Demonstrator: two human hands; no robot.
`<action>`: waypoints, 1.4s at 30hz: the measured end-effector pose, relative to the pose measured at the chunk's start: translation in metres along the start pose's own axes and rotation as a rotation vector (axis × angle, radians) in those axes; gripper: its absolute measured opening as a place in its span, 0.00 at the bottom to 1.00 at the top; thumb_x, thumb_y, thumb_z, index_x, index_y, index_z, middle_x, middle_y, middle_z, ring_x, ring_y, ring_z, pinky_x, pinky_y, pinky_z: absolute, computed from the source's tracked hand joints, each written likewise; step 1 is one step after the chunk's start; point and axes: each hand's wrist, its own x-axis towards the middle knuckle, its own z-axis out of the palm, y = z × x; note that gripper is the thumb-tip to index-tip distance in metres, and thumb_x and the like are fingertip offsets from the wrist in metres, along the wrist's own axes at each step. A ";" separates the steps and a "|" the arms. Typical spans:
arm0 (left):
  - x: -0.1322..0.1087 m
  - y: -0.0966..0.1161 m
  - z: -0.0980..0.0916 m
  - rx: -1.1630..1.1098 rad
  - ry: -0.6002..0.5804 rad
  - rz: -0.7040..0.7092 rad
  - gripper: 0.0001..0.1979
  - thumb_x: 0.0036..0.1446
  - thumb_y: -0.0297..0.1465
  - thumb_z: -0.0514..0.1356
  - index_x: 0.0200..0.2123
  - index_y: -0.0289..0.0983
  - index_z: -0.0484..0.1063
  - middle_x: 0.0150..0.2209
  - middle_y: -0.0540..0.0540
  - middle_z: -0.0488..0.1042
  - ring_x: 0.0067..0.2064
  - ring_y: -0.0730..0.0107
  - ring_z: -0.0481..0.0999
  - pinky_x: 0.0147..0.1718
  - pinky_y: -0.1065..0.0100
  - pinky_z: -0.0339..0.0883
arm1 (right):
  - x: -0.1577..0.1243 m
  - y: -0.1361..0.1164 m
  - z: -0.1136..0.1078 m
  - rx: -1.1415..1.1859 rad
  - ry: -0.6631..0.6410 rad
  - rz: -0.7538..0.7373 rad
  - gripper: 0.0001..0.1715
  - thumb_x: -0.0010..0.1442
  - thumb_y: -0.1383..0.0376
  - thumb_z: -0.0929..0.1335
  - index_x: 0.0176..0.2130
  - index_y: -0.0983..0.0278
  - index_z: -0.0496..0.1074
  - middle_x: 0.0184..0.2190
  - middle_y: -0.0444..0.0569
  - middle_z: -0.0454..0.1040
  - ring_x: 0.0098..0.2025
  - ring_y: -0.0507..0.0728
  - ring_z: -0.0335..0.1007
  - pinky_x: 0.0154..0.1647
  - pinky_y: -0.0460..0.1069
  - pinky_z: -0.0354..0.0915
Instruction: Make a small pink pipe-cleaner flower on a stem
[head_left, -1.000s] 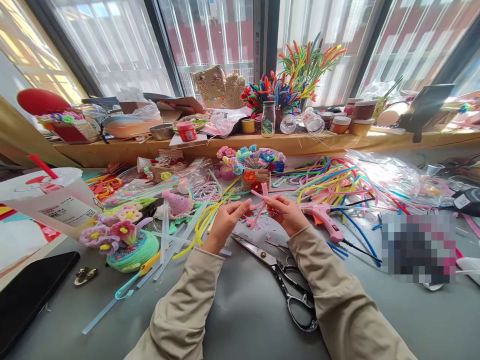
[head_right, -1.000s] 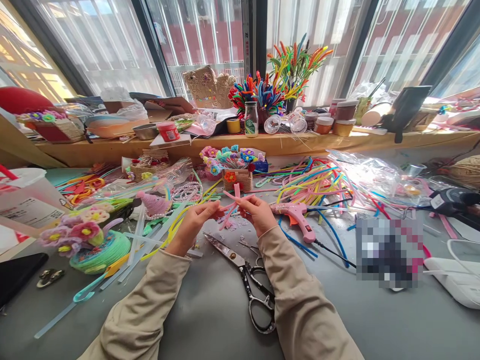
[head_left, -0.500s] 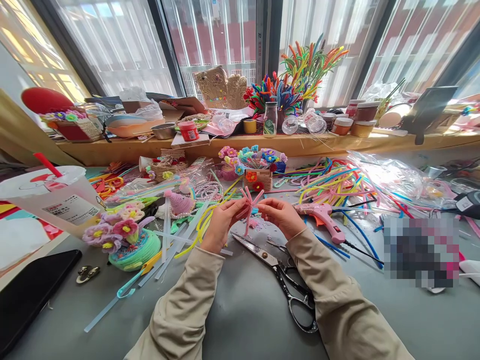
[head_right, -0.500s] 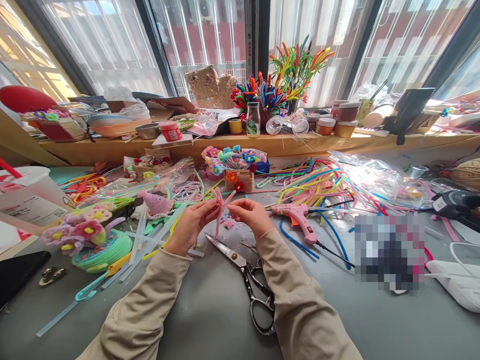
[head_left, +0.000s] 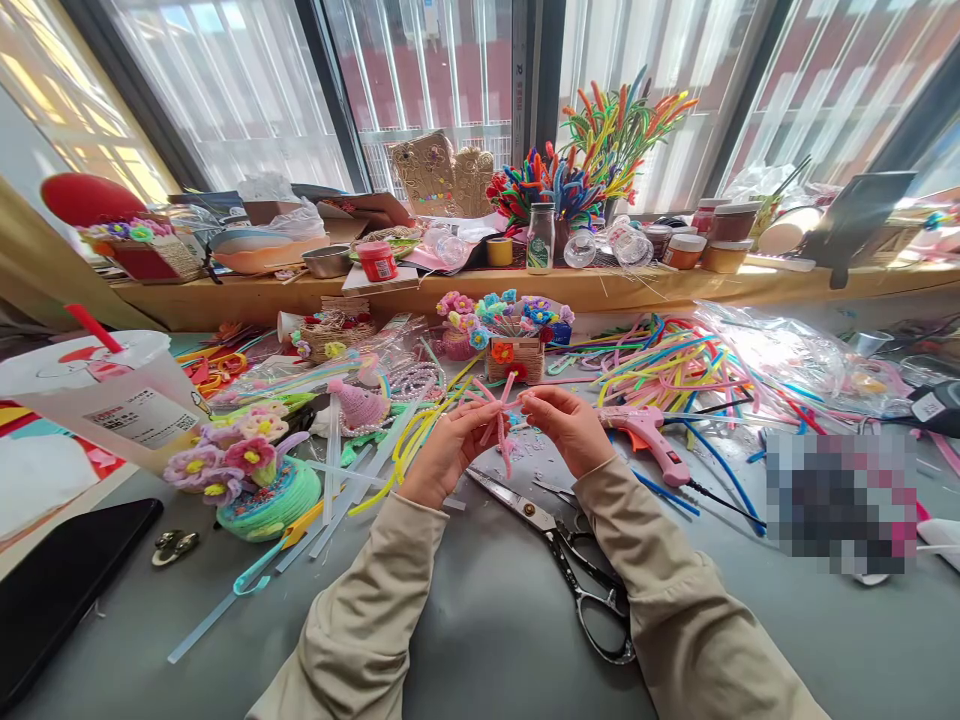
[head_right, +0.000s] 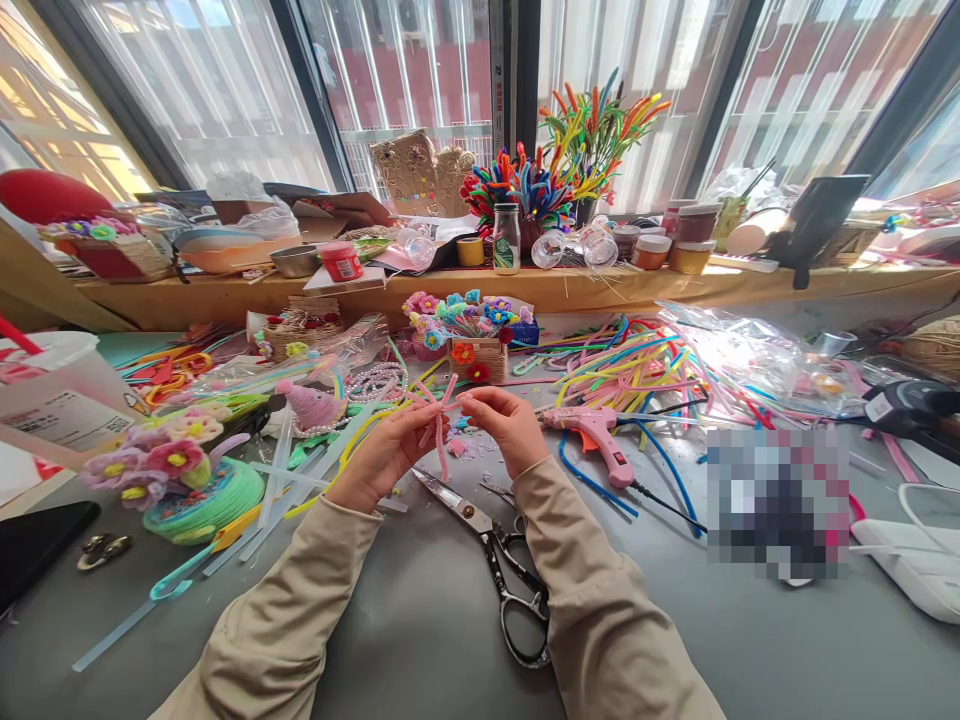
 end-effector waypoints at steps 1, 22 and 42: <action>0.000 0.000 0.000 -0.013 0.000 0.000 0.05 0.40 0.27 0.61 0.25 0.32 0.71 0.23 0.49 0.72 0.25 0.78 0.70 0.26 0.75 0.65 | 0.000 0.000 0.000 0.005 -0.007 -0.001 0.06 0.41 0.64 0.69 0.25 0.62 0.71 0.26 0.41 0.71 0.27 0.47 0.64 0.29 0.43 0.60; 0.002 -0.008 0.004 0.121 0.019 0.044 0.09 0.38 0.31 0.62 0.26 0.31 0.73 0.25 0.46 0.74 0.25 0.75 0.70 0.28 0.73 0.65 | 0.003 0.006 0.006 -0.022 -0.108 -0.056 0.09 0.44 0.64 0.68 0.26 0.64 0.63 0.19 0.39 0.67 0.21 0.46 0.60 0.22 0.42 0.56; 0.006 -0.012 0.001 0.158 0.195 0.122 0.11 0.36 0.33 0.62 0.24 0.31 0.73 0.24 0.47 0.73 0.26 0.76 0.69 0.28 0.73 0.63 | -0.006 0.006 0.012 -0.710 0.110 -0.457 0.07 0.49 0.67 0.62 0.30 0.63 0.69 0.27 0.46 0.71 0.28 0.51 0.66 0.30 0.46 0.65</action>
